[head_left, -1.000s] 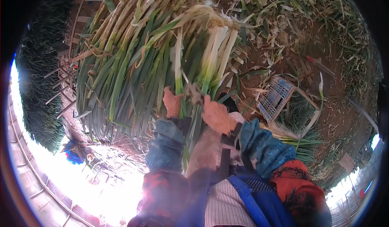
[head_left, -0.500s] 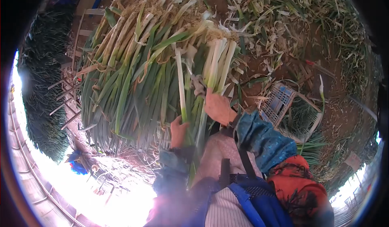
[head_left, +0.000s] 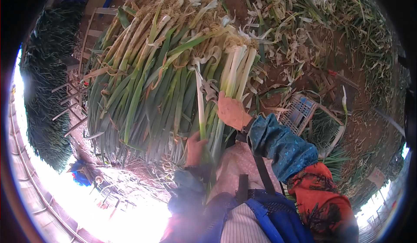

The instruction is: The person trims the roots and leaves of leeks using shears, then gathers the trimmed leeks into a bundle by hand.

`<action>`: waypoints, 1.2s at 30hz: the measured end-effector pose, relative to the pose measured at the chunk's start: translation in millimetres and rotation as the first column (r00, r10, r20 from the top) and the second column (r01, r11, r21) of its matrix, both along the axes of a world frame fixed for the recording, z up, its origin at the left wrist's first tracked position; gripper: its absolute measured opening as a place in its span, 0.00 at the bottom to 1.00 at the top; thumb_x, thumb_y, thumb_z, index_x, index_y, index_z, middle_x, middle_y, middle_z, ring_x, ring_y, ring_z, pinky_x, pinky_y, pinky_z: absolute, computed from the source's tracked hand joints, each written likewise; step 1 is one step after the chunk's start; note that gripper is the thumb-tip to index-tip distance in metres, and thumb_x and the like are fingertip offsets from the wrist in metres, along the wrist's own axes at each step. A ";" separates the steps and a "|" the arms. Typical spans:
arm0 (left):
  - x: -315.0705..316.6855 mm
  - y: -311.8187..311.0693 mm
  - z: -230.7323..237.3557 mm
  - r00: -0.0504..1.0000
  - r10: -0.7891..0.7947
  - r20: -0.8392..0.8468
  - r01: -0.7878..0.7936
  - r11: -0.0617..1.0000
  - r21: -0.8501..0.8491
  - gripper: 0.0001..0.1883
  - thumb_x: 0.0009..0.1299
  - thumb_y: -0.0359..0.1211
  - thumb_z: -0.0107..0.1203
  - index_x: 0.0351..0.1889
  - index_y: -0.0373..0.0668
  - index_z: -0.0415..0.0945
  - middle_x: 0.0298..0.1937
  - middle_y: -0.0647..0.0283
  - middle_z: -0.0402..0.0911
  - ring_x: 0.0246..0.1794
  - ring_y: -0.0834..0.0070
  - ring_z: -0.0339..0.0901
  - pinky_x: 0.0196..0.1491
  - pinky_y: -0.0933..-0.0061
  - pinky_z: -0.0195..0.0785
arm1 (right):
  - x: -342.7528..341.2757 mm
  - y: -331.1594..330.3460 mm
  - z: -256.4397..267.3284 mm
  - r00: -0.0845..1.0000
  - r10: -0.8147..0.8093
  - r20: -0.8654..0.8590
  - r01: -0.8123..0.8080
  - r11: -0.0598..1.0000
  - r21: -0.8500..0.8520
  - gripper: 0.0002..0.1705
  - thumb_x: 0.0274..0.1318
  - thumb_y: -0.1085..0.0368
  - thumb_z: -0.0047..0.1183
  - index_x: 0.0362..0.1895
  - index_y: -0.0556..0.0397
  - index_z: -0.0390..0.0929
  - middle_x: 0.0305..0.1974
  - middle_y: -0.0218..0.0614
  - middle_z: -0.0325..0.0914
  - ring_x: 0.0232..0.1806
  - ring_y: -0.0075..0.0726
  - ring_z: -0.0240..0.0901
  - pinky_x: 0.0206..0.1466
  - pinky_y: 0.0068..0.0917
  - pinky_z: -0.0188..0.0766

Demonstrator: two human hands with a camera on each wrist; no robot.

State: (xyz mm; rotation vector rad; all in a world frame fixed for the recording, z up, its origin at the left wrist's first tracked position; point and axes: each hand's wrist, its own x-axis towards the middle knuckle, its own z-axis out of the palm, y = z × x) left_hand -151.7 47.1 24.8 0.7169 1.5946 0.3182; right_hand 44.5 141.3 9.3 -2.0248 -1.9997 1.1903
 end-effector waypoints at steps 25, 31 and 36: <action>95.2 -9.9 -98.5 0.835 -0.378 -0.400 0.497 0.832 0.249 0.14 0.57 0.27 0.44 0.42 0.40 0.66 0.39 0.45 0.73 0.38 0.45 0.73 0.40 0.48 0.67 | 108.5 6.5 -16.9 0.959 -0.139 0.246 0.178 0.974 -0.142 0.18 0.50 0.63 0.45 0.42 0.61 0.58 0.26 0.58 0.75 0.32 0.65 0.74 0.35 0.50 0.71; 114.3 -23.0 -114.6 0.719 -0.401 -0.567 0.601 0.769 0.219 0.11 0.60 0.26 0.44 0.41 0.41 0.66 0.39 0.52 0.73 0.37 0.52 0.75 0.37 0.54 0.71 | 85.3 -12.6 20.6 0.969 0.041 0.244 0.025 0.965 -0.262 0.17 0.50 0.66 0.45 0.42 0.63 0.60 0.28 0.58 0.76 0.29 0.60 0.76 0.33 0.51 0.72; 100.9 -12.0 -89.8 0.658 -0.506 -0.557 0.693 0.697 0.186 0.15 0.58 0.30 0.51 0.45 0.41 0.66 0.39 0.53 0.72 0.41 0.53 0.73 0.41 0.56 0.70 | 103.9 -8.3 -7.3 0.979 0.100 0.175 -0.062 0.975 -0.214 0.18 0.47 0.67 0.46 0.41 0.63 0.59 0.26 0.56 0.76 0.28 0.59 0.76 0.32 0.51 0.72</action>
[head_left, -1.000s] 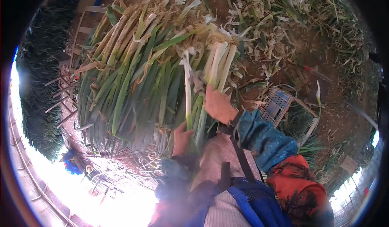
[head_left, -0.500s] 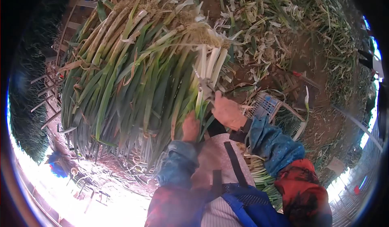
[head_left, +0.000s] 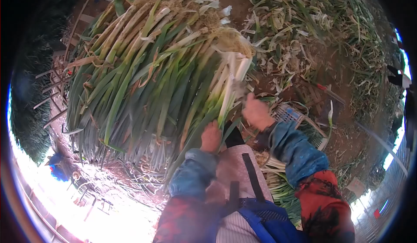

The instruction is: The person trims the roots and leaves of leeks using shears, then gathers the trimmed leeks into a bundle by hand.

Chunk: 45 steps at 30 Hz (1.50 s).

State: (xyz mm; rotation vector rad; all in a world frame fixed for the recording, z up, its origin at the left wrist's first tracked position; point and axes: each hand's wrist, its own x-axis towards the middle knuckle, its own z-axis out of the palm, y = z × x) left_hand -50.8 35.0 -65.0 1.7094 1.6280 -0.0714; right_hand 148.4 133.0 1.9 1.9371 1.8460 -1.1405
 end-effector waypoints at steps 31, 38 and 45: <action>-60.2 71.5 31.0 0.991 -0.062 -0.115 0.088 0.968 0.235 0.16 0.56 0.30 0.53 0.43 0.40 0.68 0.28 0.54 0.75 0.29 0.49 0.75 0.33 0.56 0.70 | -70.0 -72.4 56.4 0.980 -0.071 -0.184 0.075 0.997 0.012 0.21 0.49 0.63 0.50 0.42 0.62 0.58 0.23 0.51 0.73 0.25 0.57 0.75 0.28 0.44 0.73; -65.1 146.2 -17.9 0.993 0.077 -0.091 -0.090 0.986 -0.141 0.23 0.53 0.35 0.61 0.44 0.35 0.68 0.38 0.45 0.77 0.43 0.45 0.73 0.46 0.53 0.66 | -74.6 -89.4 40.9 0.944 -0.064 -0.323 0.115 0.983 0.143 0.30 0.49 0.62 0.53 0.52 0.66 0.55 0.25 0.51 0.69 0.26 0.60 0.69 0.25 0.50 0.65; -86.9 131.9 -13.8 0.962 0.264 -0.067 -0.271 0.900 -0.342 0.28 0.48 0.42 0.66 0.41 0.32 0.71 0.42 0.41 0.77 0.46 0.48 0.75 0.47 0.58 0.66 | -90.9 -91.8 76.0 0.926 -0.085 -0.369 0.089 0.996 -0.008 0.26 0.49 0.63 0.52 0.46 0.65 0.56 0.24 0.54 0.71 0.26 0.59 0.72 0.26 0.49 0.69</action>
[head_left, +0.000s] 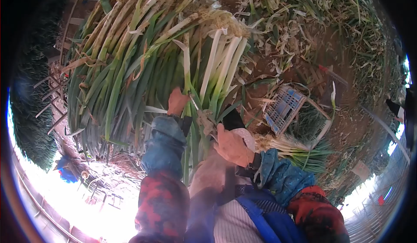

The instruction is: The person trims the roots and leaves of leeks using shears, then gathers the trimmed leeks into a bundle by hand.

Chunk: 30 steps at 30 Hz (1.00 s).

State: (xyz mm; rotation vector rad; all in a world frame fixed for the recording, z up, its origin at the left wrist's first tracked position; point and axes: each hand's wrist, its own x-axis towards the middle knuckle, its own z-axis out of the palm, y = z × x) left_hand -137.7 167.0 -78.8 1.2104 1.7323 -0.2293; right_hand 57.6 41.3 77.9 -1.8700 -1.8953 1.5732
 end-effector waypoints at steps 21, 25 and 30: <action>-42.4 -133.6 54.1 0.950 0.245 0.196 -0.217 0.964 -0.152 0.17 0.52 0.37 0.55 0.37 0.36 0.78 0.27 0.54 0.78 0.29 0.63 0.76 0.34 0.66 0.68 | -16.4 44.2 -20.5 0.996 -0.030 0.082 0.024 0.997 0.079 0.13 0.49 0.67 0.45 0.37 0.61 0.60 0.21 0.51 0.75 0.25 0.58 0.75 0.28 0.48 0.72; -38.1 -144.4 59.6 0.889 0.352 0.294 -0.314 0.934 -0.169 0.15 0.54 0.33 0.53 0.35 0.32 0.76 0.23 0.63 0.75 0.24 0.77 0.70 0.29 0.74 0.64 | -20.9 13.0 -9.8 0.998 0.050 0.033 -0.050 0.999 -0.003 0.21 0.47 0.65 0.48 0.43 0.64 0.58 0.23 0.56 0.73 0.25 0.63 0.73 0.28 0.50 0.70; -34.6 -141.0 77.6 0.868 0.435 0.239 -0.370 0.888 -0.273 0.14 0.54 0.33 0.52 0.35 0.33 0.75 0.25 0.65 0.74 0.24 0.76 0.70 0.29 0.73 0.63 | -41.3 62.5 -51.2 0.996 0.009 0.090 -0.018 0.995 0.097 0.16 0.47 0.66 0.48 0.37 0.61 0.59 0.23 0.54 0.74 0.27 0.62 0.74 0.28 0.49 0.71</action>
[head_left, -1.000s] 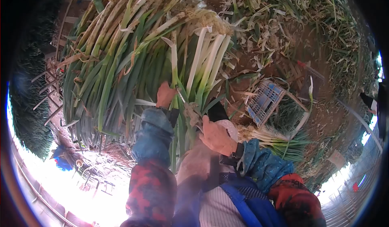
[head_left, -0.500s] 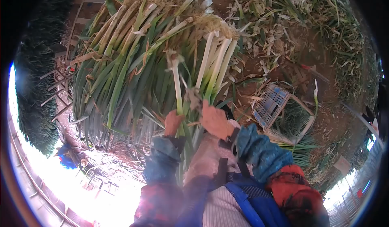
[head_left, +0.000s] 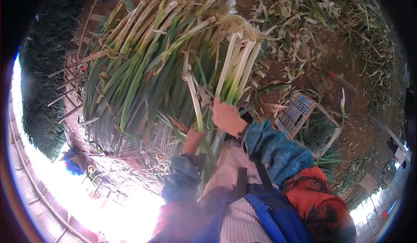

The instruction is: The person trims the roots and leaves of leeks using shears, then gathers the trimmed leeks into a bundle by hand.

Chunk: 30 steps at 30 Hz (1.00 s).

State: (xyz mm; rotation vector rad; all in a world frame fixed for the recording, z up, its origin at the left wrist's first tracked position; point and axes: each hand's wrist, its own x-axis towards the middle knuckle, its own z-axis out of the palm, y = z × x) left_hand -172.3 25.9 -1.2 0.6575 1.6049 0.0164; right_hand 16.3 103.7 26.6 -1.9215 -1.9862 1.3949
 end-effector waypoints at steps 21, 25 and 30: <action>95.7 44.6 -41.8 0.812 -0.482 -0.329 0.561 0.800 0.212 0.18 0.55 0.37 0.51 0.44 0.43 0.68 0.31 0.45 0.79 0.37 0.46 0.76 0.38 0.50 0.68 | 98.9 -5.5 24.6 0.973 0.028 0.231 -0.030 0.999 0.008 0.16 0.47 0.68 0.45 0.40 0.61 0.58 0.23 0.53 0.74 0.26 0.59 0.75 0.28 0.47 0.73; 120.1 22.2 -37.7 0.806 -0.471 -0.358 0.558 0.807 0.195 0.21 0.56 0.35 0.51 0.49 0.46 0.65 0.31 0.46 0.78 0.35 0.48 0.77 0.37 0.50 0.69 | 102.4 -19.6 25.3 0.978 0.025 0.207 -0.013 0.998 -0.063 0.19 0.48 0.66 0.46 0.43 0.61 0.58 0.25 0.54 0.75 0.27 0.60 0.75 0.28 0.49 0.72; 116.3 1.1 -51.8 0.793 -0.470 -0.387 0.582 0.772 0.256 0.24 0.57 0.35 0.53 0.54 0.48 0.64 0.34 0.50 0.77 0.36 0.51 0.76 0.38 0.51 0.70 | 89.8 -5.0 20.0 0.957 0.053 0.286 0.009 0.978 -0.210 0.22 0.47 0.63 0.49 0.43 0.61 0.57 0.28 0.58 0.74 0.30 0.63 0.74 0.33 0.52 0.70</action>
